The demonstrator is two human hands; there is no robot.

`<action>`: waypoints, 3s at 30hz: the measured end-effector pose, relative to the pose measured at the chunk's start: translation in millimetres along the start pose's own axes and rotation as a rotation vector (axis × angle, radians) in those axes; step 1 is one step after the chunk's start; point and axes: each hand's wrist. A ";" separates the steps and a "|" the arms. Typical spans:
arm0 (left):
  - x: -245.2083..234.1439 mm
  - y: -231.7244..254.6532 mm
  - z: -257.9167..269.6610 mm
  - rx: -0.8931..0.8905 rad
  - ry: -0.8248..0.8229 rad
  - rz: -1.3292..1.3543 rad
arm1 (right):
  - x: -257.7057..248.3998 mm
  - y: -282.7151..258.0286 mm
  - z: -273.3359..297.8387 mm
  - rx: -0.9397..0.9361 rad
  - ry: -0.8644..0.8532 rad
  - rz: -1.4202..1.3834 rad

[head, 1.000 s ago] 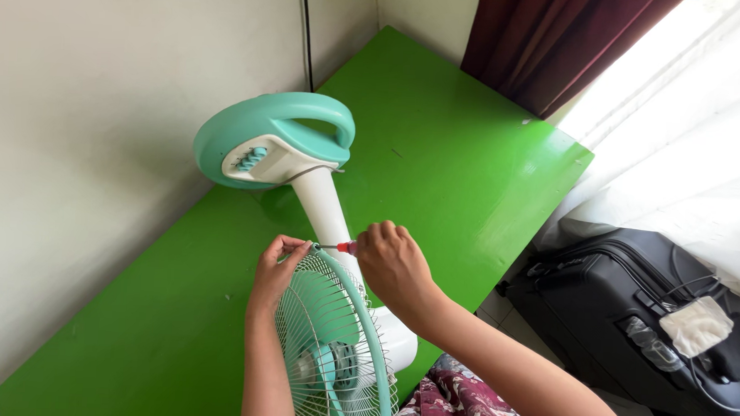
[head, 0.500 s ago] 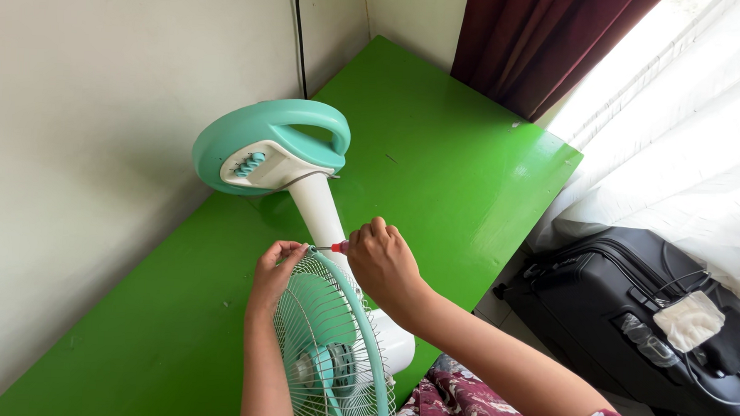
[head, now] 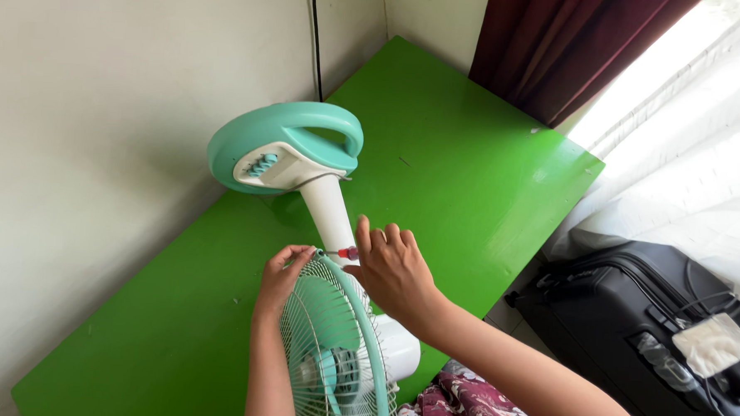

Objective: The person adjusts a teal and white table fan on a green table, then uses a screwdriver to tighten screws on the fan's neck and cage. The person rotates the fan and continues tightening multiple screws around the fan head.

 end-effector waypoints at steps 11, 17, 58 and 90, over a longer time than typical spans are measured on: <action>1.3 1.3 6.5 0.006 0.010 0.044 | 6.3 17.0 -3.2 -0.193 -0.171 -0.109; 2.4 13.2 11.4 0.034 0.011 0.010 | 22.1 22.3 4.1 0.029 -0.379 -0.155; 3.8 28.7 18.4 -0.110 0.080 -0.039 | -7.6 45.7 -55.4 -0.444 -0.227 -0.112; 2.8 9.9 17.0 0.003 0.073 -0.011 | 5.2 40.3 -16.0 -0.341 -0.257 0.041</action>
Point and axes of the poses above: each hand's wrist, its own z-axis away from the middle knuckle, its own x-axis out of the palm, y = z × x, and after that the axes turned 2 degrees about -z, right-handed
